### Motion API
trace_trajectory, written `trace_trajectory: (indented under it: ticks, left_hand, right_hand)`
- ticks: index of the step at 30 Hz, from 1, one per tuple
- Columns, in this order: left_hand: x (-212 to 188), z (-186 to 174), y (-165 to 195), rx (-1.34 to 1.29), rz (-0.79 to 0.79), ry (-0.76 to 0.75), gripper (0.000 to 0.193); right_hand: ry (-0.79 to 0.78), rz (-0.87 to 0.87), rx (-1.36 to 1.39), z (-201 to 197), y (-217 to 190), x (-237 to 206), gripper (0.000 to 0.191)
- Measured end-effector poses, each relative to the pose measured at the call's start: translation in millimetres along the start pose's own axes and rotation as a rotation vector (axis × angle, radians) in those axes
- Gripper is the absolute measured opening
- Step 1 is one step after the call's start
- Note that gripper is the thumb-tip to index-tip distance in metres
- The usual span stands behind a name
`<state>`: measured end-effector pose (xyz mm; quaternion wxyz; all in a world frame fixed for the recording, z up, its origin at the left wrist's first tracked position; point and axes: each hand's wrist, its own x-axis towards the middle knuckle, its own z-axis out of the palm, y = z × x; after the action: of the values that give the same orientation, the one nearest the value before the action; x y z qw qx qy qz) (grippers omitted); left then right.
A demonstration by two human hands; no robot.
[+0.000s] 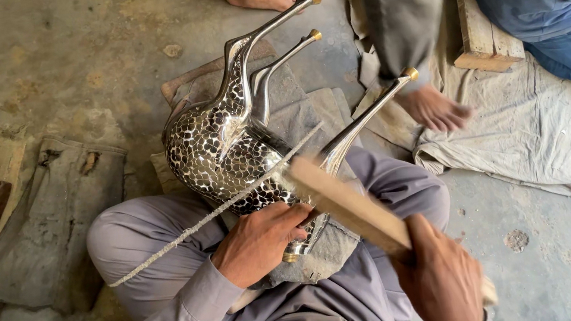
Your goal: The person hammers a silver-colored metal object with a wooden mallet to create a textured surface. They hold the object steady with one hand while striking it repeatedly with the other, occasionally rotating the object to work different areas.
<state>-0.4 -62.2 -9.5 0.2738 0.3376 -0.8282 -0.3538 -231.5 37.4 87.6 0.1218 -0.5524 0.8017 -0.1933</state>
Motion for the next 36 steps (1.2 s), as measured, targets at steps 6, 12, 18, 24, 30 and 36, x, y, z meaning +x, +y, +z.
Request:
trace_trajectory:
  ticks: [6, 12, 18, 24, 30, 36]
  left_hand:
    - [-2, -2, -1, -0.027, 0.004, 0.005, 0.038]
    - [0, -3, 0, -0.083, -0.007, -0.044, 0.04]
    - [0, -8, 2, -0.021, 0.005, -0.038, 0.038]
    - [2, -12, 3, -0.024, 0.036, -0.034, 0.039]
    - [0, -12, -1, 0.033, 0.051, -0.002, 0.04]
    - [0, -12, -4, 0.031, 0.042, -0.017, 0.04]
  right_hand:
    - [0.072, -0.085, 0.145, 5, -2, -1, 0.029]
    - [0.007, -0.025, 0.171, 10, 0, -3, 0.028]
    - [0.039, -0.033, 0.244, 10, 1, -2, 0.034]
    - [0.025, 0.011, 0.151, 17, 3, 0, 0.035]
    - [0.106, -0.05, 0.132, 25, 8, -5, 0.04]
    - [0.125, -0.061, 0.016, 26, 8, -6, 0.038]
